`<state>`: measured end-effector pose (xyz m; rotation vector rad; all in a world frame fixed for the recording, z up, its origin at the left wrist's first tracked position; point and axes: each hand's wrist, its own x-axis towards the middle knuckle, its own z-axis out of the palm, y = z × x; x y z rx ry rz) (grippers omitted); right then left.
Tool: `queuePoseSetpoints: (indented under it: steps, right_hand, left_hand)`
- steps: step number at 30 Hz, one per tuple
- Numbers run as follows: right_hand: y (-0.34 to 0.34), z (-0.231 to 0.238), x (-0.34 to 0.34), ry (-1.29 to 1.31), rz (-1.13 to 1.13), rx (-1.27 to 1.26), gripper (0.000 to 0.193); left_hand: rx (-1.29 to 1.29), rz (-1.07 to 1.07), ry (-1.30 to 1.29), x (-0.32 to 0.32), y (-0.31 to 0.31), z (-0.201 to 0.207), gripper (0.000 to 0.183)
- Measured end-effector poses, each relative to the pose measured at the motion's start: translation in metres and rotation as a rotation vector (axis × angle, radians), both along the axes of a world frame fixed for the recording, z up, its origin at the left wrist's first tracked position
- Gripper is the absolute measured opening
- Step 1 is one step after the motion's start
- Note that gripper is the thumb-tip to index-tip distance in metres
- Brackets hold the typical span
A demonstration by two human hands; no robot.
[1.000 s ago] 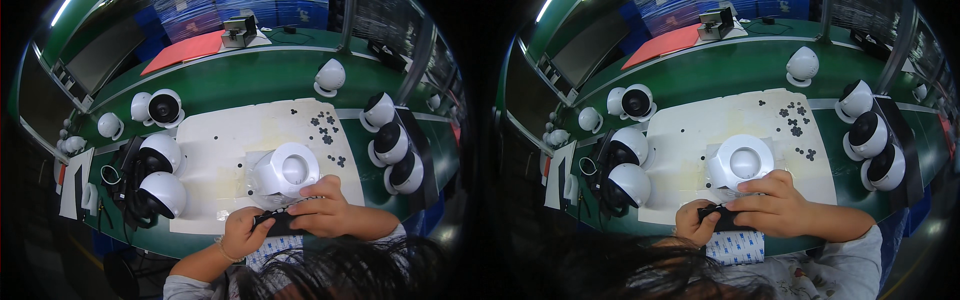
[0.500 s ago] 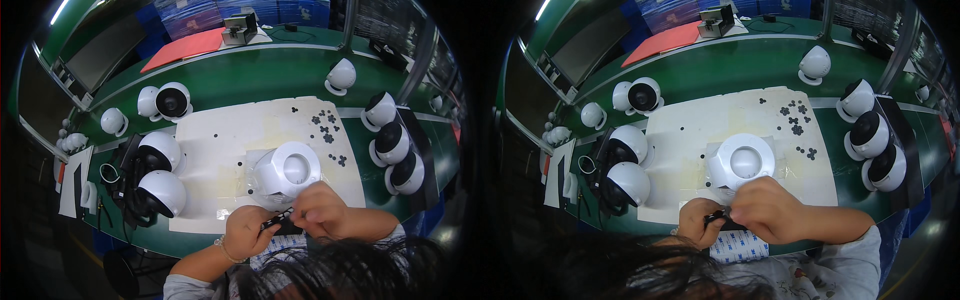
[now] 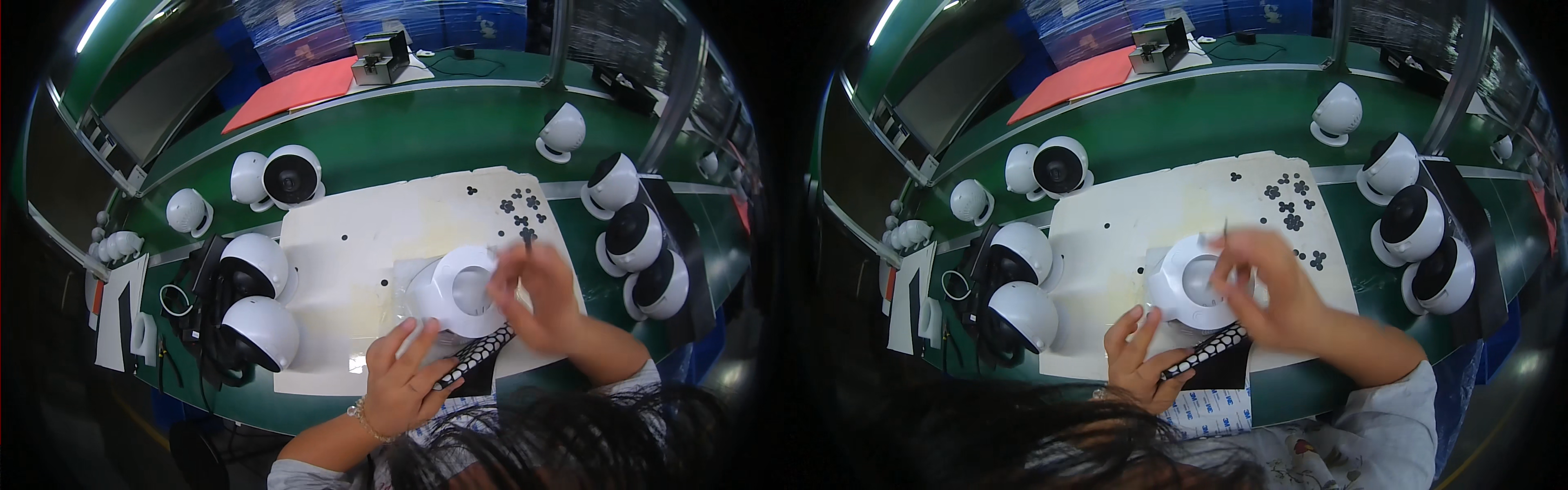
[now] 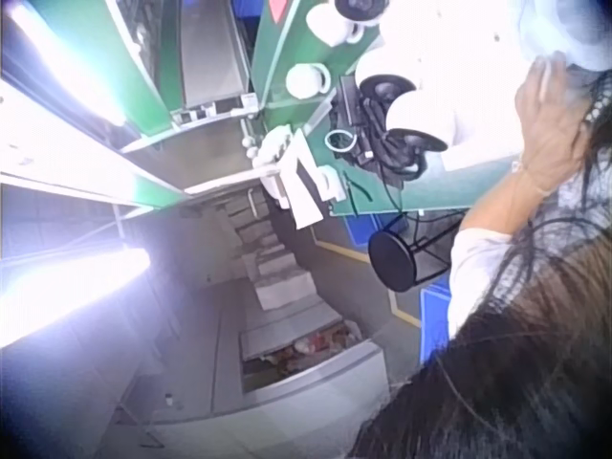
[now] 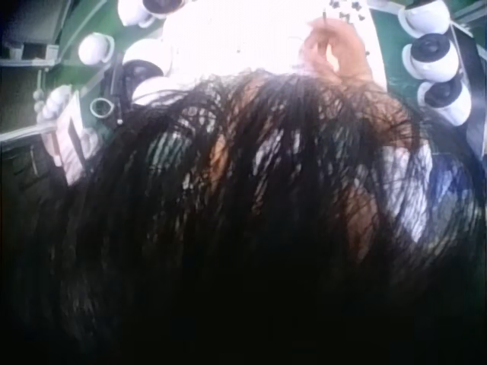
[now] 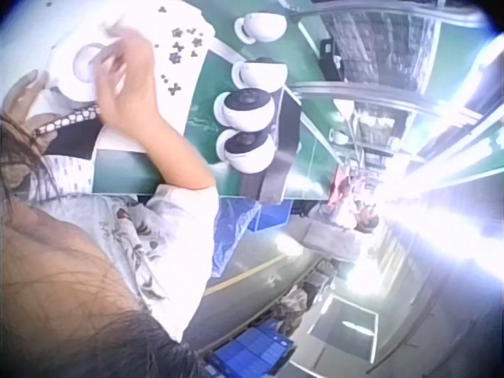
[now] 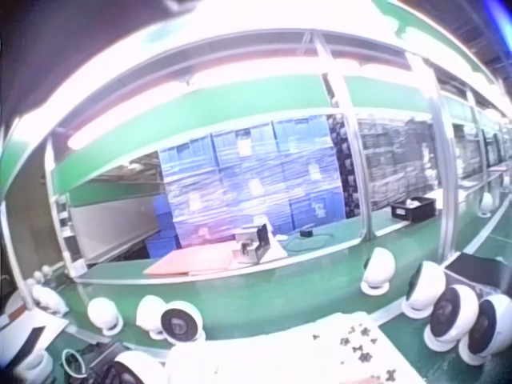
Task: The person assembles white dome security cameras by hand, placing small black circular components into the base of each unit. They handle multiple camera units, moving them around the green workbench and arranging them in rows after assembly.
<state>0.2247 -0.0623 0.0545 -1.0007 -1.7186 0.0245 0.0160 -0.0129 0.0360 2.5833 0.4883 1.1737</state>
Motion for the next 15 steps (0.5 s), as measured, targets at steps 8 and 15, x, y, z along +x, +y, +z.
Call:
queuePoseSetpoints:
  steps: [8, 15]
  right_hand:
    - [0.011, 0.012, 0.016, 0.330, 0.085, -0.399, 0.065]
    - [0.009, 0.013, 0.012, 0.230, 0.017, -0.377, 0.065]
  left_hand:
    - [0.045, -0.125, 0.193, -0.012, 0.003, -0.004, 0.018]
    - [0.034, -0.121, 0.261, -0.016, 0.000, 0.000, 0.023]
